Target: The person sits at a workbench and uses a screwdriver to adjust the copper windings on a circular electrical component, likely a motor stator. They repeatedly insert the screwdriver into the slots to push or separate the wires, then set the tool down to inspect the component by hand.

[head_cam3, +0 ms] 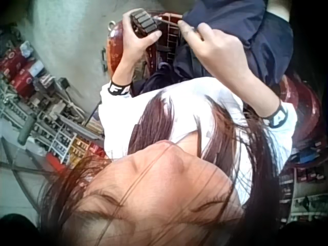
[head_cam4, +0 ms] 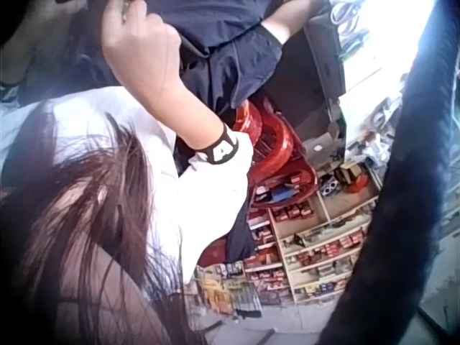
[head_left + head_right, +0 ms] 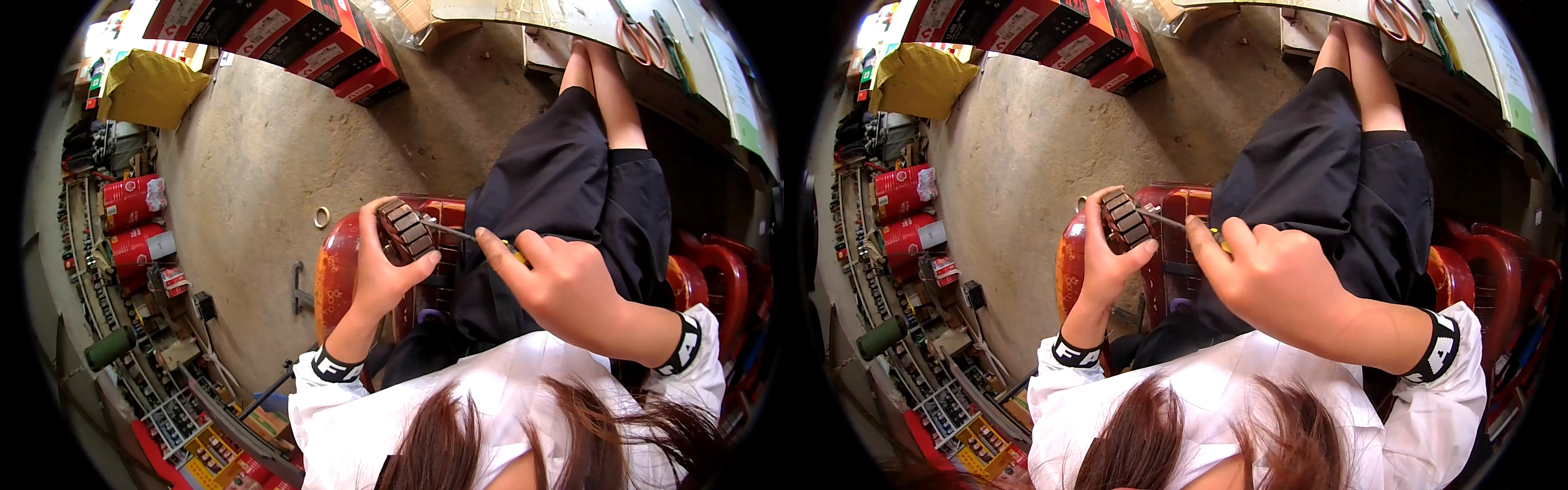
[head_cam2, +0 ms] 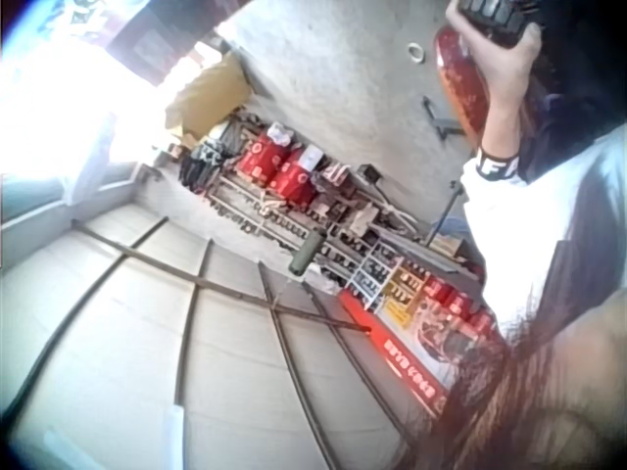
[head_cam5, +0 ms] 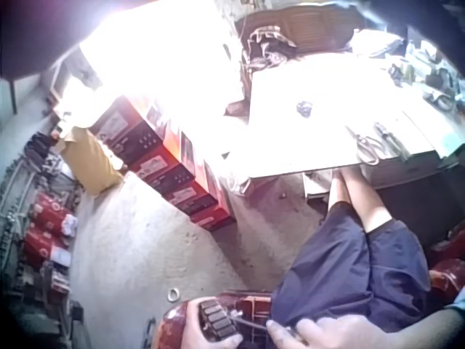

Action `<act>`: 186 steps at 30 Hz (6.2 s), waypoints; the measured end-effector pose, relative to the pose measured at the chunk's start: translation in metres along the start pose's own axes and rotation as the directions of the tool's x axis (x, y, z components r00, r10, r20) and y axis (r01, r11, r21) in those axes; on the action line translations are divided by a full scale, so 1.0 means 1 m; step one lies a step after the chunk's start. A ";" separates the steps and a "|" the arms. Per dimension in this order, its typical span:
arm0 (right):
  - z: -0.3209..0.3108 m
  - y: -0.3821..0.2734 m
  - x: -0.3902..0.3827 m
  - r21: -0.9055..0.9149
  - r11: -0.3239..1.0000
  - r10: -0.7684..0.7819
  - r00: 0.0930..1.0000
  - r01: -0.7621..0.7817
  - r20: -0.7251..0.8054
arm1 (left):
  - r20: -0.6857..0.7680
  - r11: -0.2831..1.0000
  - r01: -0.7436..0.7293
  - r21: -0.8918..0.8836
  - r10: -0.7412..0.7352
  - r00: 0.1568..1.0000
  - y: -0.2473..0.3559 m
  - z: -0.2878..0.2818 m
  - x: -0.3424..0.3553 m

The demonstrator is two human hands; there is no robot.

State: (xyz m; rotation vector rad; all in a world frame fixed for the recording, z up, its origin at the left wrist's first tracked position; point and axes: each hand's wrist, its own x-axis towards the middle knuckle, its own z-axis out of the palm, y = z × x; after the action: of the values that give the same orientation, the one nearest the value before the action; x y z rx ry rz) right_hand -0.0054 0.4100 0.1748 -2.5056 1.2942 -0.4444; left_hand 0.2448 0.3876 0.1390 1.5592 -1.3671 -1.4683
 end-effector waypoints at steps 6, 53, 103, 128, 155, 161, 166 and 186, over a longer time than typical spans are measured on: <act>0.048 -0.004 -0.001 0.114 0.961 -0.277 0.907 0.254 0.317 | 0.313 0.955 -0.295 0.035 0.270 0.911 0.025 0.022 -0.013; 0.037 -0.008 0.045 0.989 0.068 0.417 0.904 -0.134 0.093 | 0.395 0.814 0.138 -0.565 0.120 0.911 0.009 0.000 0.000; 0.027 0.140 -0.004 0.956 0.198 0.815 0.506 0.216 -0.283 | 0.727 0.467 0.599 -0.651 0.154 0.670 0.055 0.151 0.121; 0.063 0.325 0.053 0.904 0.208 0.869 0.353 0.373 -0.346 | 0.772 0.877 0.335 0.344 -0.467 0.431 0.138 0.228 0.416; 0.041 0.304 -0.009 0.808 -0.010 1.000 0.002 0.589 0.011 | 0.198 0.719 0.097 -0.688 0.058 0.978 0.054 0.380 0.250; 0.034 0.304 -0.018 0.835 -0.034 0.999 0.009 0.550 0.034 | 0.270 0.640 0.114 -0.760 0.151 0.951 0.047 0.383 0.255; 0.038 0.303 -0.014 0.817 -0.083 0.996 0.073 0.570 0.050 | 0.279 0.629 0.146 -0.763 0.117 0.953 0.042 0.379 0.261; 0.041 0.297 -0.011 0.912 0.031 0.995 0.070 0.409 -0.065 | 0.230 0.604 0.087 -0.792 0.163 0.960 0.044 0.375 0.259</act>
State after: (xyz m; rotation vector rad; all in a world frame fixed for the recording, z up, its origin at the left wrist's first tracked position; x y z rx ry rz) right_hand -0.2139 0.2582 0.0207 -0.0739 1.2382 -2.0266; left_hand -0.1598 0.2166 0.0095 0.7337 -0.6477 -1.9500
